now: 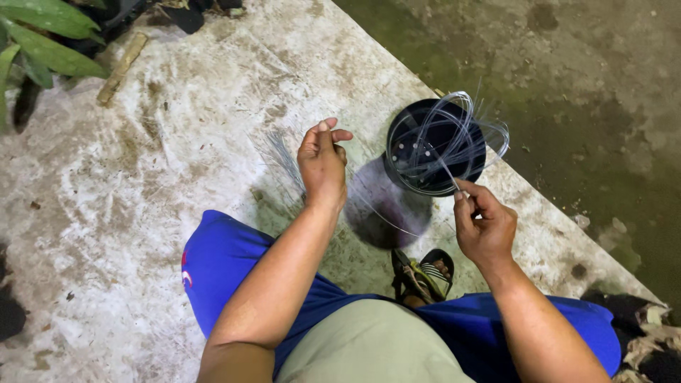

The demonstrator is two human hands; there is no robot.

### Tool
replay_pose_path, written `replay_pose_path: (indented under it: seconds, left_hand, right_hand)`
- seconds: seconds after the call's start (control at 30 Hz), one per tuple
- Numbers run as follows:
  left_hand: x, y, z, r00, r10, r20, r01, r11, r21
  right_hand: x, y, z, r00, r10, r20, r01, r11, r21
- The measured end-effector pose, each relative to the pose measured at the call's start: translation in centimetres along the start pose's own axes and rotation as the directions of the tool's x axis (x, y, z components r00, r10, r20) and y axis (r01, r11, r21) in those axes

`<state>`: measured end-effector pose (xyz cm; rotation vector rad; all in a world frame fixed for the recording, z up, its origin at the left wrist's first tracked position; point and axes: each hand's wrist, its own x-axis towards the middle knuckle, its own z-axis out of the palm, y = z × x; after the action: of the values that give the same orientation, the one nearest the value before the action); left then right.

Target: The person sits on the floor and repeatedly ties thin metal wires into small loops or knots by hand. They pull the wire from a black bucket, form a loop, and tighten it, occasionally using a small tool to assist. The finished pieces are placed back into the bucket.

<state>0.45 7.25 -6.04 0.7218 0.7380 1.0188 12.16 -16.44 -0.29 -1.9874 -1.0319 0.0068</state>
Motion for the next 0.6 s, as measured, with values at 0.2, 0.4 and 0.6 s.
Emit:
replay_pose_path:
  seconds: [0.2, 0.4, 0.6]
  left_hand:
    - [-0.1, -0.5, 0.1, 0.999, -0.032, 0.014, 0.031, 0.997, 0.076]
    - [-0.1, -0.1, 1.0, 0.992, -0.125, -0.028, 0.125, 0.992, -0.005]
    - [-0.3, 0.3, 1.0, 0.993, -0.117, -0.029, 0.112, 0.983, -0.148]
  right_hand:
    - [0.0, -0.7, 0.0, 0.983, -0.153, 0.104, 0.157, 0.987, -0.034]
    - [-0.3, -0.3, -0.6, 0.961, -0.26, 0.095, 0.264, 0.964, -0.028]
    - [-1.5, 2.2, 1.0, 0.845, 0.205, 0.494, -0.211, 0.977, -0.044]
